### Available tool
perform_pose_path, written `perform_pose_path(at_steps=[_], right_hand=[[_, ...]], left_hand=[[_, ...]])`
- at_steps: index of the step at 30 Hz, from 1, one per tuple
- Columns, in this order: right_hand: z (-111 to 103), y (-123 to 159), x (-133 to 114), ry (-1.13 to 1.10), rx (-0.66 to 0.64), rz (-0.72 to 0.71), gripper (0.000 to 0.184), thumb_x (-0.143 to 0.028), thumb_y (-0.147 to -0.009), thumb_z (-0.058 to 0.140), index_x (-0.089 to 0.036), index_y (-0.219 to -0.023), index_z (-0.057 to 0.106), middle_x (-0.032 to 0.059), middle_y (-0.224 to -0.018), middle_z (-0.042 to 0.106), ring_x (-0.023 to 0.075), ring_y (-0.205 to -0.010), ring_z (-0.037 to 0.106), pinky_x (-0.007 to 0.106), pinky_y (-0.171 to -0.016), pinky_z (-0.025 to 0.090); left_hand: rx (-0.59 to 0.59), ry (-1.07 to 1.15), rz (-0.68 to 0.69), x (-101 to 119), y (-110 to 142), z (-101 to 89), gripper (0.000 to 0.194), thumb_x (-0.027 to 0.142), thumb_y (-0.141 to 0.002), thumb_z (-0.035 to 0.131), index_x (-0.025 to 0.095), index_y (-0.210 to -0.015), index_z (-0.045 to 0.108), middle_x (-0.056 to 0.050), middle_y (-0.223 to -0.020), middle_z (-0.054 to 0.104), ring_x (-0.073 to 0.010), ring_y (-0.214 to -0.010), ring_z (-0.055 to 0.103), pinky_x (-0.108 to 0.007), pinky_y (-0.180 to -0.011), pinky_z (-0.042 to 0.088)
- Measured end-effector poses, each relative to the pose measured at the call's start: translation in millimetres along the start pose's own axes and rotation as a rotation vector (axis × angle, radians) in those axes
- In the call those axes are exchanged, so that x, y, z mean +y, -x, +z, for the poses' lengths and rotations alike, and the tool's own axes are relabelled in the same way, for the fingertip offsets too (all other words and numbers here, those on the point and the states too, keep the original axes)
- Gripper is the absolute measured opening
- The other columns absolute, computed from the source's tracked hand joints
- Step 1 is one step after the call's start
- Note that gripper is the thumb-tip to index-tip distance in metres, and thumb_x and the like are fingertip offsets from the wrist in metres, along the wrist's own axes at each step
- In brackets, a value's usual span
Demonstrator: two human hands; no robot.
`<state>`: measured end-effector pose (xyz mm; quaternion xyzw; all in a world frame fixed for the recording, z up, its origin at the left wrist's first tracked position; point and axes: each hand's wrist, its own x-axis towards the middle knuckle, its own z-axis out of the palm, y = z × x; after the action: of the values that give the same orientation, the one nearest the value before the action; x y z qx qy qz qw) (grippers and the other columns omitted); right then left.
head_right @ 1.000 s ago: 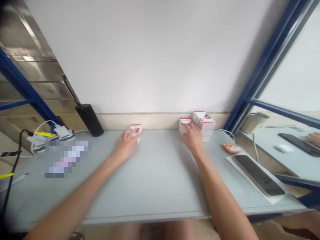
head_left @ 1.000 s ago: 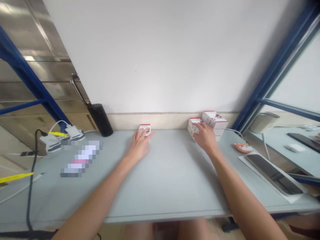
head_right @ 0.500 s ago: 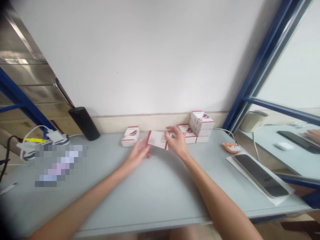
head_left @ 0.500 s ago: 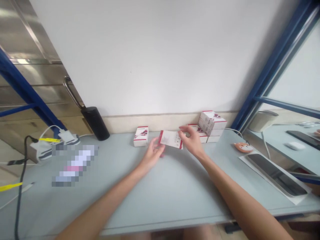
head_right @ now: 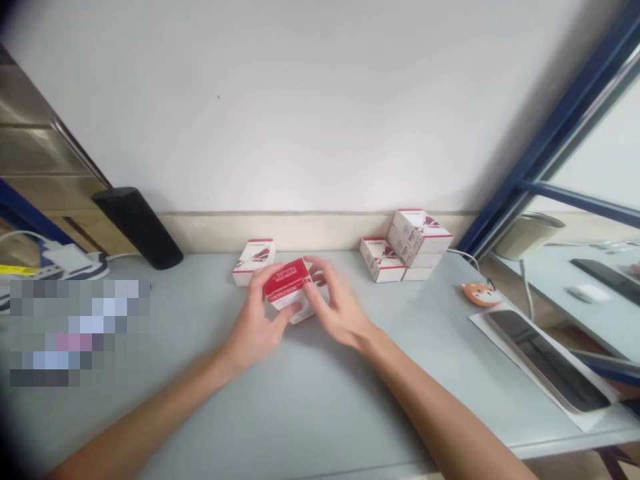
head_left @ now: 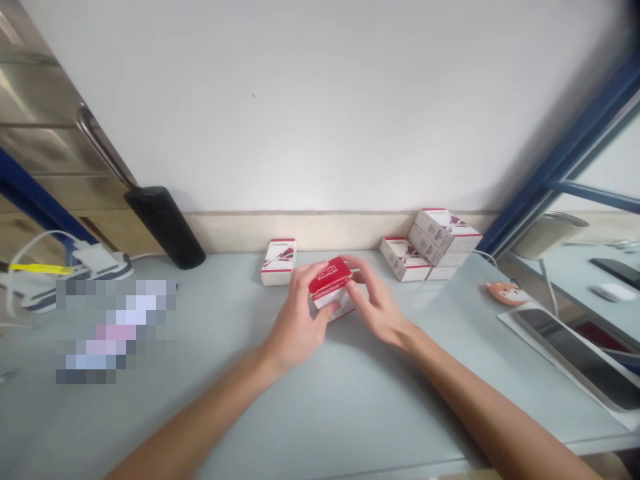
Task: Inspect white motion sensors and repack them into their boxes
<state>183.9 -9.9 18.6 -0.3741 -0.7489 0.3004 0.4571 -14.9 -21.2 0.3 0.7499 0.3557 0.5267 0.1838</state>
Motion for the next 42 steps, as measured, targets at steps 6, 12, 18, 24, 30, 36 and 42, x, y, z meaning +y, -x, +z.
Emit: perform_pose_path(at_steps=[6,12,18,24,30,36,42], right_hand=[[-7,0,-8,0.257,-0.01,-0.095,0.039,-0.047,-0.107,0.048,-0.025,-0.14,0.049,0.0114,-0.129,0.068,0.0274,-0.109,0.067,0.045,-0.097,0.051],[-14,2,-9,0.385,0.005,-0.088,0.04,-0.055,-0.103,0.046,-0.024,-0.127,0.054,0.008,-0.107,0.074,0.026,-0.085,0.068,0.04,-0.077,0.048],[-20,-2,-20,0.241,0.1,0.008,0.048,-0.058,-0.107,0.035,-0.024,-0.08,0.055,0.0029,-0.077,0.062,0.0195,-0.069,0.053,0.034,-0.066,0.037],[-25,-10,-25,-0.073,0.002,0.232,0.044,-0.054,-0.102,0.05,-0.022,-0.071,0.047,-0.0019,-0.069,0.047,0.0153,-0.066,0.043,0.029,-0.06,0.032],[-23,-12,-23,-0.235,0.008,0.441,0.025,-0.046,-0.096,0.056,-0.028,-0.113,0.063,-0.0012,-0.096,0.066,0.0185,-0.081,0.058,0.027,-0.065,0.044],[-24,-14,-21,-0.452,-0.01,0.524,0.025,-0.039,-0.091,0.06,-0.029,-0.113,0.064,-0.0019,-0.089,0.062,0.0179,-0.077,0.056,0.027,-0.064,0.043],[-23,-15,-13,-0.454,-0.023,0.525,0.025,-0.041,-0.088,0.06,-0.023,-0.073,0.052,-0.0033,-0.072,0.048,0.0157,-0.068,0.044,0.028,-0.063,0.036]], left_hand=[[-0.078,-0.054,0.098,1,-2,-4.0,0.071,0.01,-0.097,0.062,0.035,-0.156,0.032,-0.012,-0.142,0.047,-0.0244,-0.128,0.063,-0.04,-0.098,0.064],[-0.146,-0.256,0.207,5,-2,-7.8,0.071,0.008,-0.096,0.062,0.038,-0.154,0.034,-0.01,-0.137,0.047,-0.0221,-0.113,0.067,-0.039,-0.089,0.065],[-0.251,-0.446,0.396,17,2,-7.8,0.074,0.001,-0.091,0.058,0.04,-0.151,0.039,-0.007,-0.118,0.054,-0.0196,-0.092,0.061,-0.036,-0.08,0.06],[-0.256,-0.541,0.501,26,0,-10.8,0.06,-0.002,-0.086,0.051,0.034,-0.134,0.055,-0.004,-0.097,0.048,-0.0169,-0.076,0.05,-0.026,-0.064,0.05],[-0.202,-0.475,0.43,22,-1,-8.8,0.037,0.003,-0.088,0.055,0.028,-0.116,0.057,-0.003,-0.097,0.052,-0.0151,-0.073,0.053,-0.024,-0.06,0.047],[-0.191,-0.217,0.212,21,1,-0.9,0.024,0.008,-0.089,0.067,0.024,-0.1,0.053,-0.006,-0.113,0.061,-0.0175,-0.089,0.068,-0.028,-0.071,0.059],[0.047,-0.263,0.296,19,0,1.4,0.055,0.007,-0.085,0.077,0.032,-0.125,0.048,-0.009,-0.134,0.046,-0.0268,-0.129,0.062,-0.053,-0.107,0.059]])
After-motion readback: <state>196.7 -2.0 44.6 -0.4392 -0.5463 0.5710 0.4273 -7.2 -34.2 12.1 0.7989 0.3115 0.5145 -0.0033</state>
